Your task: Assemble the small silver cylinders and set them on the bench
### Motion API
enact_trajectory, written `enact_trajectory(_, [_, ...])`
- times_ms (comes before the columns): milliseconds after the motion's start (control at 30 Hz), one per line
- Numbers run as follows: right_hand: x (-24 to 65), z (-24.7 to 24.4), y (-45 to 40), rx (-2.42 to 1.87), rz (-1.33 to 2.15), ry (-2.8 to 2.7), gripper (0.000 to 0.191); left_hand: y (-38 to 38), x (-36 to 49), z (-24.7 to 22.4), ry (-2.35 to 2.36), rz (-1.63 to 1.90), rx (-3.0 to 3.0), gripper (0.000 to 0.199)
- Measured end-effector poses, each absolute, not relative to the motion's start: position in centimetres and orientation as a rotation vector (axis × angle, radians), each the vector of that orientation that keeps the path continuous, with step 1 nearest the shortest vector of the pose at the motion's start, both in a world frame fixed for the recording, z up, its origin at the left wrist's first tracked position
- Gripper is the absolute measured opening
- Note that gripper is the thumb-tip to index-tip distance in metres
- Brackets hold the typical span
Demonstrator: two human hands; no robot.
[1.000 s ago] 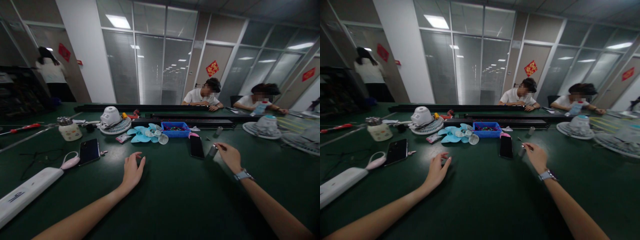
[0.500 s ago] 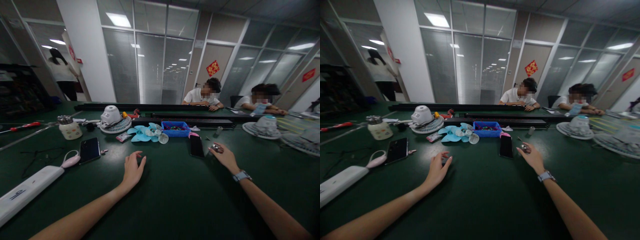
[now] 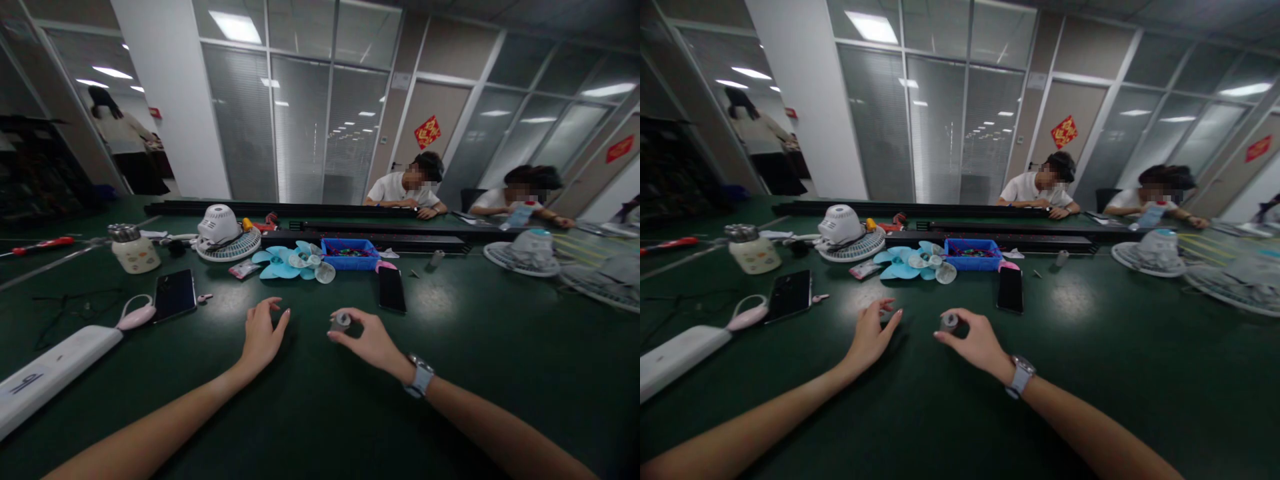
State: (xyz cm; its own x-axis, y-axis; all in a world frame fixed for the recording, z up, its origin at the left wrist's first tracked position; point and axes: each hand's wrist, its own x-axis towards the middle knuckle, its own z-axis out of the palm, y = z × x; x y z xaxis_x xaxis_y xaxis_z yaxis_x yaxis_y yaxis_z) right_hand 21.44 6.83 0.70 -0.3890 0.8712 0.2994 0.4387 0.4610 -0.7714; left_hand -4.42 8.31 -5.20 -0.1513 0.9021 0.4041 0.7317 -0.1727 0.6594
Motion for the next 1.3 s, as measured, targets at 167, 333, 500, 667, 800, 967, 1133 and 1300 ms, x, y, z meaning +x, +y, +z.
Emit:
enact_trajectory(167, [18.0,-0.7,6.2,-1.019,0.823,-2.098,0.039,8.1,-4.2,-4.7,1.843,1.264,1.912,0.04])
enact_trajectory(333, [18.1,-1.6,6.7,-1.014,0.843,-2.073,0.041,6.5,-2.8,-1.7,1.439,1.145,2.214,0.037])
enact_trajectory(500, [18.1,-1.9,6.7,-1.003,0.829,-2.076,0.031,5.1,-1.3,-0.1,1.244,0.997,2.307,0.029])
enact_trajectory(667, [18.1,-2.0,6.7,-1.0,0.804,-2.093,0.034,5.4,-1.2,-0.8,1.327,1.05,2.158,0.027])
enact_trajectory(800, [18.2,-2.0,6.7,-0.981,0.81,-2.092,0.038,5.9,-1.3,-0.8,1.329,1.051,2.13,0.024])
enact_trajectory(967, [18.2,-2.0,6.7,-0.966,0.813,-2.1,0.035,5.9,-1.0,-0.1,1.341,1.007,2.205,0.023])
enact_trajectory(1133, [18.2,-2.2,6.8,-0.975,0.816,-2.093,0.038,6.3,-1.8,0.8,1.355,1.144,2.202,0.022])
enact_trajectory(1300, [18.3,-1.9,6.7,-0.972,0.837,-2.106,0.043,6.6,-3.8,-0.9,1.581,1.155,2.077,0.02])
